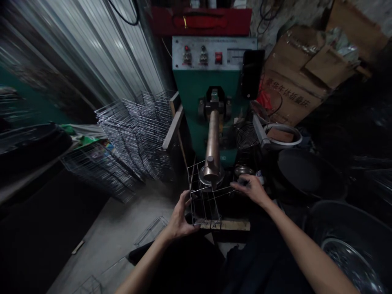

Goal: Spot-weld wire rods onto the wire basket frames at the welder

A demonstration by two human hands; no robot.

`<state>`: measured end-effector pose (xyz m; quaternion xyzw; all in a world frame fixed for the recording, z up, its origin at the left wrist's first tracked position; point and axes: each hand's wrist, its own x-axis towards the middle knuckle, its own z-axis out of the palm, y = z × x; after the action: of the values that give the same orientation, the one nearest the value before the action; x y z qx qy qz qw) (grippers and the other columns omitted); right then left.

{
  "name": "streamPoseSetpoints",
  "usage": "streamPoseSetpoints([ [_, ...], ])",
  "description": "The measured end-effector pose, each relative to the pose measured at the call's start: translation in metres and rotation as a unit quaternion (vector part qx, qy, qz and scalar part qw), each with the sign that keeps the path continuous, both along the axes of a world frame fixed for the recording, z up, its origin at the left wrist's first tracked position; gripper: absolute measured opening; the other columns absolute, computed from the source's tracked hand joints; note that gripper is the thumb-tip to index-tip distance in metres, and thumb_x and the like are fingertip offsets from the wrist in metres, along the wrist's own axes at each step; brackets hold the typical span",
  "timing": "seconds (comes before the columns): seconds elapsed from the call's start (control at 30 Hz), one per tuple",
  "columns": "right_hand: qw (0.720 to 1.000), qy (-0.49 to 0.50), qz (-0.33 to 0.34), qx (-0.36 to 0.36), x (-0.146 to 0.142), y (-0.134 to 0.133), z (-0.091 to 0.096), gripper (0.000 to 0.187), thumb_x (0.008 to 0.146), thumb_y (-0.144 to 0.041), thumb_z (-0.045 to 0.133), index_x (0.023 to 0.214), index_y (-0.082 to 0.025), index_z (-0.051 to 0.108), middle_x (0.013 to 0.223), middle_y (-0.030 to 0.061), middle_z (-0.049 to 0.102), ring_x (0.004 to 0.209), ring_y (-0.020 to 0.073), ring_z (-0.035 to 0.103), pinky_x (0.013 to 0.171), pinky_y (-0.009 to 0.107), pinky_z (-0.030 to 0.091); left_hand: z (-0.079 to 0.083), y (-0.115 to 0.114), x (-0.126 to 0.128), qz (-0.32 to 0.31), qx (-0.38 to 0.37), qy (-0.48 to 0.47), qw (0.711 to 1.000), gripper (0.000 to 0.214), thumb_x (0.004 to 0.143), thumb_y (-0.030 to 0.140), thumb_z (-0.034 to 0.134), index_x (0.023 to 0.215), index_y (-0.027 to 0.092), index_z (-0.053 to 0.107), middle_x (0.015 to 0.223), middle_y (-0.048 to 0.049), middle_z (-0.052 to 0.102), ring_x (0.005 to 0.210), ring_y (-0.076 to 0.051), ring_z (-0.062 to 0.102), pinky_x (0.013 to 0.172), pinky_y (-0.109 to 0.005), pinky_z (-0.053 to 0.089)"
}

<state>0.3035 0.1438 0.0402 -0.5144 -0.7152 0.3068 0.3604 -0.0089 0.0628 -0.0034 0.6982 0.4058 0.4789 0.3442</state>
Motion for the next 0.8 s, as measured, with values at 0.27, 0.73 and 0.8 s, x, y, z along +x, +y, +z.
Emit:
streamPoseSetpoints([
  [0.27,1.0,-0.026,-0.004,0.004,0.0028,0.0056,0.0056,0.061,0.083,-0.075,0.068,0.06,-0.019,0.059,0.062,-0.0008,0.051,0.064,0.0159,0.048,0.06,0.03,0.035,-0.0008,0.0069,0.0012,-0.007,0.006,0.0,1.0,0.094,0.066,0.022,0.08,0.148,0.026,0.033,0.136,-0.0126,0.05,0.126,-0.036,0.057,0.11,-0.063,0.052],
  [0.73,0.999,-0.033,-0.005,0.013,0.0046,0.0067,0.0056,0.053,0.083,-0.069,0.072,0.064,-0.02,0.065,0.065,0.0002,0.059,0.065,0.0177,0.055,0.062,0.029,0.042,-0.0041,0.0091,0.002,-0.004,-0.003,-0.012,1.0,0.093,0.065,0.024,0.081,0.146,0.024,0.036,0.131,-0.011,0.053,0.117,-0.033,0.063,0.107,-0.058,0.056],
  [0.8,0.999,-0.033,-0.005,0.015,0.0046,0.007,0.0062,0.052,0.083,-0.069,0.072,0.067,-0.02,0.068,0.067,0.0011,0.062,0.067,0.0188,0.057,0.064,0.029,0.044,-0.0048,0.0097,0.0012,-0.002,-0.003,-0.008,1.0,0.094,0.065,0.024,0.081,0.147,0.024,0.035,0.133,-0.0113,0.052,0.119,-0.033,0.062,0.108,-0.058,0.055],
])
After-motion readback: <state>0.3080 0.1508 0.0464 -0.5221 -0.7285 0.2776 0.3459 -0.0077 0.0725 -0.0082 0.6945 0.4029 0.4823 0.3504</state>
